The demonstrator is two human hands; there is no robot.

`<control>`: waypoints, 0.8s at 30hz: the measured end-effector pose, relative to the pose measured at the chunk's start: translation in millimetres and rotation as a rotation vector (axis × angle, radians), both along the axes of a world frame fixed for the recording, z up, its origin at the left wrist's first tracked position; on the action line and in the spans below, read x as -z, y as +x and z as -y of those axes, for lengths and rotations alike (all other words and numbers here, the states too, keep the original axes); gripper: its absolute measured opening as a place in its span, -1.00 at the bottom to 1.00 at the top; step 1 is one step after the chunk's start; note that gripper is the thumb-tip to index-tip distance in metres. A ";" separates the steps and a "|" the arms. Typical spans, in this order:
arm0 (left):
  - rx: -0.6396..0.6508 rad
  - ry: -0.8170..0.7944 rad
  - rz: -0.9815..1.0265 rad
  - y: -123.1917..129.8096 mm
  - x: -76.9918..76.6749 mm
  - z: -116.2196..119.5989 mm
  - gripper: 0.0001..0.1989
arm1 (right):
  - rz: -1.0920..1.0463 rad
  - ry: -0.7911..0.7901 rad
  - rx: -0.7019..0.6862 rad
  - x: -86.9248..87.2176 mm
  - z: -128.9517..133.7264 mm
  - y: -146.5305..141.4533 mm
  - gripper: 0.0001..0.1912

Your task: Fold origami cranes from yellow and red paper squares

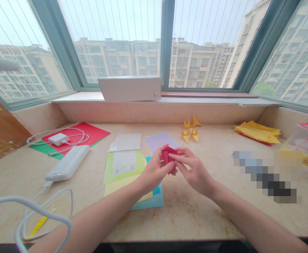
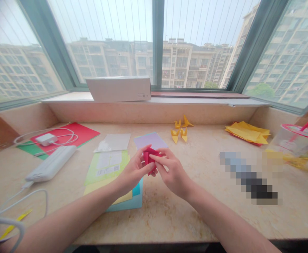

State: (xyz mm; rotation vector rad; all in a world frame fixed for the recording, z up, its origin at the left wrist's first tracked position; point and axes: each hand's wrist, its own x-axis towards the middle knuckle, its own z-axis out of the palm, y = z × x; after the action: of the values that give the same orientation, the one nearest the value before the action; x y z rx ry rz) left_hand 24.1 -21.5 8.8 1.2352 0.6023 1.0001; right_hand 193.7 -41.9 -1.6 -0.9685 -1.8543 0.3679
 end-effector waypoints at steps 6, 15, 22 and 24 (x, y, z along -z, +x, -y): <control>0.037 -0.098 0.061 -2.3 -0.3 -0.1 -0.28 | -0.157 -0.019 0.058 1.8 -6.0 1.8 -0.73; 0.023 -0.133 0.140 -3.2 1.1 -2.5 -0.35 | 0.407 0.295 0.131 -15.4 -4.7 22.9 -0.69; -0.044 -0.059 0.067 -4.2 -3.5 -5.8 -0.36 | 0.575 0.394 0.053 -20.5 -4.0 29.2 -0.81; -0.031 -0.041 0.057 -4.0 -4.5 -5.7 -0.40 | 0.593 0.394 0.040 -22.1 -3.4 28.5 -0.81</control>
State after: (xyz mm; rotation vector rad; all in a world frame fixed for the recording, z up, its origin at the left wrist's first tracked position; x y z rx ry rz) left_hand 20.1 -15.8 13.2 1.1601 0.5964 1.0410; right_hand 222.2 -38.5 20.5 -0.8904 -2.3116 -0.3434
